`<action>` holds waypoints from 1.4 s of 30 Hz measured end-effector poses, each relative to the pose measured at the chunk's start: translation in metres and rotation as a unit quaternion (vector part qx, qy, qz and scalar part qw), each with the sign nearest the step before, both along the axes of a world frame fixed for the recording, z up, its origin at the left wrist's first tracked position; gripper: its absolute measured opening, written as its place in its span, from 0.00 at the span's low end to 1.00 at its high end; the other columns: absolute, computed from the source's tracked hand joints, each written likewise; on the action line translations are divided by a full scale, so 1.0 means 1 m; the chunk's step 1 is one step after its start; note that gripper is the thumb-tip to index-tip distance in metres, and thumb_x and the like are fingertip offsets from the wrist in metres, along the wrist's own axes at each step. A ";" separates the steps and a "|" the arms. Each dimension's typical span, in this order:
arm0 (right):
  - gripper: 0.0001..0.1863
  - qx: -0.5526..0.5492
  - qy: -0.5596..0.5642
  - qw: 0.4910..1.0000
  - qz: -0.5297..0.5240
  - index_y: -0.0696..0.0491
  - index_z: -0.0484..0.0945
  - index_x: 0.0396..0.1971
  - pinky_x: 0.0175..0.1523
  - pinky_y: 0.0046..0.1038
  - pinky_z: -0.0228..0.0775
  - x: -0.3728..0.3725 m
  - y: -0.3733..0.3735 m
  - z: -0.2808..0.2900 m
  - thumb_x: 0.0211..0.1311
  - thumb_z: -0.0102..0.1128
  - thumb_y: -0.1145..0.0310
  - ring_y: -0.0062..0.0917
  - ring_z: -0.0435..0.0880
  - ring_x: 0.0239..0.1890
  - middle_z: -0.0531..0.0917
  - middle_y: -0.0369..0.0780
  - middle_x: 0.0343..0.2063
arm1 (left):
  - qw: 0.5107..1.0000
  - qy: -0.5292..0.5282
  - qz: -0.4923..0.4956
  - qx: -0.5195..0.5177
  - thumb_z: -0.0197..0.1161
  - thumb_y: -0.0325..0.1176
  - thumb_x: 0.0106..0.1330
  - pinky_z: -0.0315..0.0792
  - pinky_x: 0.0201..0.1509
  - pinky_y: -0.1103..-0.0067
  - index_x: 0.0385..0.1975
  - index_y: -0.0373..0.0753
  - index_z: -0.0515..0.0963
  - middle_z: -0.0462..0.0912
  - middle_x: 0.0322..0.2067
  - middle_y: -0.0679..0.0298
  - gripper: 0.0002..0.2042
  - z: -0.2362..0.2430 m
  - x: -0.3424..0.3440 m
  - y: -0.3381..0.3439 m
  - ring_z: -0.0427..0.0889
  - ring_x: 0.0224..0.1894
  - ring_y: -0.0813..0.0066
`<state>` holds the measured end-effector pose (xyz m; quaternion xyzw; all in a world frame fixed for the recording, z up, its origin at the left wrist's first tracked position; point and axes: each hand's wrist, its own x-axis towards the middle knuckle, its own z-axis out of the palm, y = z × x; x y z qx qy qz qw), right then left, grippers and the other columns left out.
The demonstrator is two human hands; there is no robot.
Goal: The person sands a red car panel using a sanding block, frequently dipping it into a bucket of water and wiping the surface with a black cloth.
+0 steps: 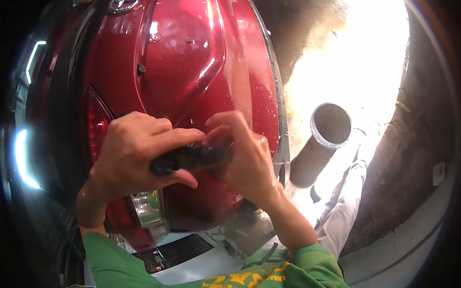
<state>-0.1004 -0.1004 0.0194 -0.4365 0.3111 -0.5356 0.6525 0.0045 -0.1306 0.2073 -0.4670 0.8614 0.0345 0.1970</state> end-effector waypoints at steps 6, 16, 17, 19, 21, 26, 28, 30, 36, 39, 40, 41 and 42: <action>0.18 -0.042 -0.006 0.999 0.034 0.55 0.80 0.45 0.39 0.28 0.78 0.009 -0.004 -0.024 0.52 0.70 0.78 0.30 0.88 0.33 0.86 0.41 0.35 | 0.999 -0.024 -0.017 -0.038 0.73 0.30 0.49 0.73 0.33 0.70 0.32 0.47 0.84 0.76 0.22 0.68 0.10 0.003 0.012 -0.020 0.80 0.26 0.65; 0.07 0.087 -0.073 0.989 -0.091 0.58 0.80 0.38 0.43 0.21 0.75 -0.006 0.000 -0.072 0.61 0.64 0.83 0.14 0.81 0.35 0.83 0.34 0.31 | 0.998 -0.017 0.056 0.018 0.73 0.39 0.54 0.76 0.33 0.69 0.35 0.48 0.85 0.82 0.25 0.65 0.10 0.009 0.013 -0.029 0.84 0.28 0.62; 0.07 0.093 -0.071 0.986 -0.118 0.58 0.80 0.38 0.42 0.21 0.75 -0.008 0.001 -0.074 0.62 0.64 0.82 0.14 0.81 0.35 0.83 0.34 0.31 | 1.000 0.011 0.027 -0.009 0.73 0.39 0.54 0.76 0.33 0.69 0.35 0.48 0.85 0.82 0.25 0.65 0.10 0.006 0.013 -0.028 0.84 0.28 0.62; 0.07 0.049 -0.042 0.984 -0.165 0.57 0.78 0.38 0.43 0.21 0.75 -0.002 0.002 -0.070 0.61 0.64 0.83 0.14 0.81 0.36 0.82 0.34 0.32 | 0.997 0.043 0.064 -0.002 0.72 0.48 0.58 0.79 0.35 0.69 0.38 0.48 0.86 0.84 0.26 0.64 0.13 0.002 0.009 -0.018 0.86 0.29 0.60; 0.07 0.058 -0.097 0.986 -0.119 0.57 0.79 0.38 0.42 0.22 0.75 -0.017 0.004 -0.025 0.62 0.63 0.83 0.15 0.81 0.36 0.82 0.34 0.32 | 0.993 0.052 0.103 0.030 0.68 0.51 0.61 0.80 0.38 0.66 0.40 0.50 0.86 0.86 0.28 0.62 0.15 0.004 -0.007 -0.013 0.87 0.31 0.58; 0.06 -0.027 0.029 0.986 -0.164 0.58 0.79 0.39 0.42 0.21 0.73 -0.028 -0.003 -0.001 0.64 0.64 0.76 0.15 0.80 0.36 0.82 0.34 0.30 | 0.949 0.139 0.267 0.093 0.62 0.56 0.66 0.81 0.40 0.66 0.40 0.50 0.87 0.87 0.27 0.58 0.18 0.013 -0.004 -0.016 0.88 0.32 0.58; 0.07 -0.068 0.052 0.977 -0.194 0.58 0.79 0.39 0.40 0.20 0.73 -0.038 -0.005 -0.014 0.63 0.67 0.74 0.14 0.80 0.34 0.82 0.33 0.29 | 0.952 0.178 0.235 0.085 0.61 0.55 0.67 0.81 0.39 0.66 0.38 0.49 0.87 0.87 0.27 0.58 0.17 0.012 -0.001 -0.013 0.88 0.32 0.58; 0.06 -0.050 0.086 0.973 -0.206 0.59 0.80 0.37 0.41 0.23 0.73 -0.047 0.007 0.009 0.63 0.65 0.75 0.17 0.81 0.34 0.83 0.36 0.29 | 0.949 0.221 0.212 0.081 0.61 0.55 0.67 0.80 0.38 0.66 0.36 0.49 0.88 0.87 0.27 0.58 0.17 0.011 0.001 -0.010 0.88 0.31 0.59; 0.25 0.063 -0.113 0.983 -0.127 0.57 0.69 0.54 0.39 0.23 0.77 -0.052 0.026 0.032 0.59 0.69 0.75 0.20 0.83 0.36 0.82 0.39 0.36 | 0.952 0.243 0.147 0.112 0.56 0.57 0.71 0.80 0.39 0.67 0.40 0.51 0.87 0.87 0.26 0.59 0.19 0.005 0.000 -0.006 0.88 0.30 0.60; 0.25 0.057 -0.027 0.981 -0.186 0.57 0.69 0.54 0.42 0.25 0.80 -0.065 0.033 0.030 0.59 0.69 0.76 0.21 0.84 0.40 0.83 0.40 0.39 | 0.955 0.262 0.076 0.117 0.55 0.59 0.71 0.80 0.41 0.70 0.43 0.52 0.87 0.87 0.28 0.59 0.21 -0.006 -0.003 -0.009 0.89 0.32 0.63; 0.27 0.084 0.192 0.958 -0.194 0.56 0.69 0.54 0.46 0.26 0.81 -0.078 0.036 0.022 0.56 0.71 0.78 0.22 0.84 0.42 0.83 0.40 0.40 | 0.948 0.239 0.125 0.168 0.55 0.59 0.71 0.80 0.42 0.70 0.42 0.51 0.87 0.88 0.28 0.58 0.21 0.009 -0.014 -0.005 0.89 0.33 0.64; 0.27 0.080 0.199 0.956 -0.200 0.56 0.69 0.54 0.46 0.26 0.81 -0.087 0.039 0.023 0.56 0.71 0.78 0.22 0.84 0.42 0.83 0.40 0.40 | 0.937 0.213 0.172 0.218 0.55 0.60 0.71 0.80 0.42 0.70 0.42 0.51 0.87 0.88 0.29 0.58 0.21 0.020 -0.022 -0.003 0.89 0.34 0.65; 0.28 0.067 0.161 0.968 -0.181 0.56 0.69 0.54 0.46 0.26 0.81 -0.094 0.041 0.027 0.54 0.73 0.78 0.22 0.84 0.42 0.83 0.40 0.41 | 0.928 0.250 0.178 0.211 0.57 0.59 0.70 0.80 0.43 0.72 0.43 0.49 0.88 0.89 0.30 0.59 0.22 0.004 -0.016 -0.004 0.89 0.34 0.69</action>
